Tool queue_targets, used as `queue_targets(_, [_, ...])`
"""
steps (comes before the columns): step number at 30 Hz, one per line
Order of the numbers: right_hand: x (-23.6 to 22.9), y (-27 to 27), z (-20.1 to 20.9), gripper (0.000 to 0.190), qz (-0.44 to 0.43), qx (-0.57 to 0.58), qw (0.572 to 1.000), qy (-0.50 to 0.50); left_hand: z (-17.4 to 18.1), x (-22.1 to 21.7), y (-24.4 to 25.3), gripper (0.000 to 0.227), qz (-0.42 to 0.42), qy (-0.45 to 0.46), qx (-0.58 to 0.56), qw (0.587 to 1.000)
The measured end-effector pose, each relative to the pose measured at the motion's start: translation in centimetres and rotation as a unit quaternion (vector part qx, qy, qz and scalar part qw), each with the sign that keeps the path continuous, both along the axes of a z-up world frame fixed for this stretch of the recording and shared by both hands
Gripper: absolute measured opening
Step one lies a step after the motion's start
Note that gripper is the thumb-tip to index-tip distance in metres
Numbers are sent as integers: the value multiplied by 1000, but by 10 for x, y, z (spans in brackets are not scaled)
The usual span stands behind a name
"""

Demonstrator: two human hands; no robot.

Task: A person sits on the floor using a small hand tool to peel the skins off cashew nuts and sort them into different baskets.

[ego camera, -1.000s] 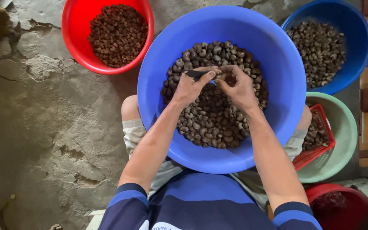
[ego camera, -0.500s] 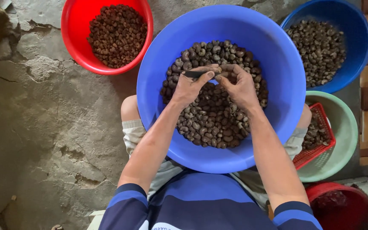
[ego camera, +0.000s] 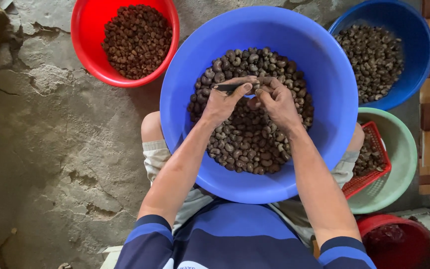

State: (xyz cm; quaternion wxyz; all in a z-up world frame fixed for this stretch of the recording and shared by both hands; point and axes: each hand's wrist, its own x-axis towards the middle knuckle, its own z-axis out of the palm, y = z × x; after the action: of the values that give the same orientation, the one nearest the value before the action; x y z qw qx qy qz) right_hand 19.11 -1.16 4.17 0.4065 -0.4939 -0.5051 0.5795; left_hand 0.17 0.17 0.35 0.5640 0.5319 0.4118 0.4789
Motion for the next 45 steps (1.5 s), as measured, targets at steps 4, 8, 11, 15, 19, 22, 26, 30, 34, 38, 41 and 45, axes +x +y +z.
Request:
queue_targets(4, [-6, 0, 13, 26, -10, -36, 996, 80, 7, -6, -3, 32, -9, -6, -11, 1000])
queue_targets(8, [4, 1, 6, 26, -15, -36, 997, 74, 7, 3, -3, 25, 42, -43, -24, 998])
queue_targets(11, [18, -1, 8, 14, -55, 14, 996, 69, 0, -7, 1, 24, 65, 10, -17, 998])
queue_targets(15, [53, -20, 49, 21, -187, 138, 972, -19, -3, -15, 0, 37, 44, 110, -56, 991])
queue_targets(19, [116, -65, 59, 26, -339, 158, 924, -75, -31, -6, 0, 33, 51, 334, -34, 941])
queue_targets(22, [166, -100, 40, 29, -398, 53, 914, -58, -62, -2, 0, 33, 24, 367, 2, 930])
queue_targets(26, [212, -149, -31, 22, -436, -55, 897, -50, -12, 3, -4, 22, -47, 252, -147, 955])
queue_targets(30, [239, -195, -113, 20, -466, -141, 873, -38, -3, -4, -5, 33, -29, 273, -117, 955])
queue_targets(34, [265, -212, -164, 25, -443, -86, 872, -190, -14, -14, -6, 36, -12, 232, -67, 970])
queue_targets(38, [239, -159, -93, 18, -445, 12, 851, -278, -18, -11, -4, 40, -19, 238, -49, 970])
queue_targets(41, [172, -102, -3, 22, -378, 247, 810, -373, -4, -8, -10, 33, -2, 249, -13, 968])
queue_targets(45, [82, -50, 52, 24, -252, 275, 881, -290, -2, -5, -11, 22, 74, 263, 55, 960])
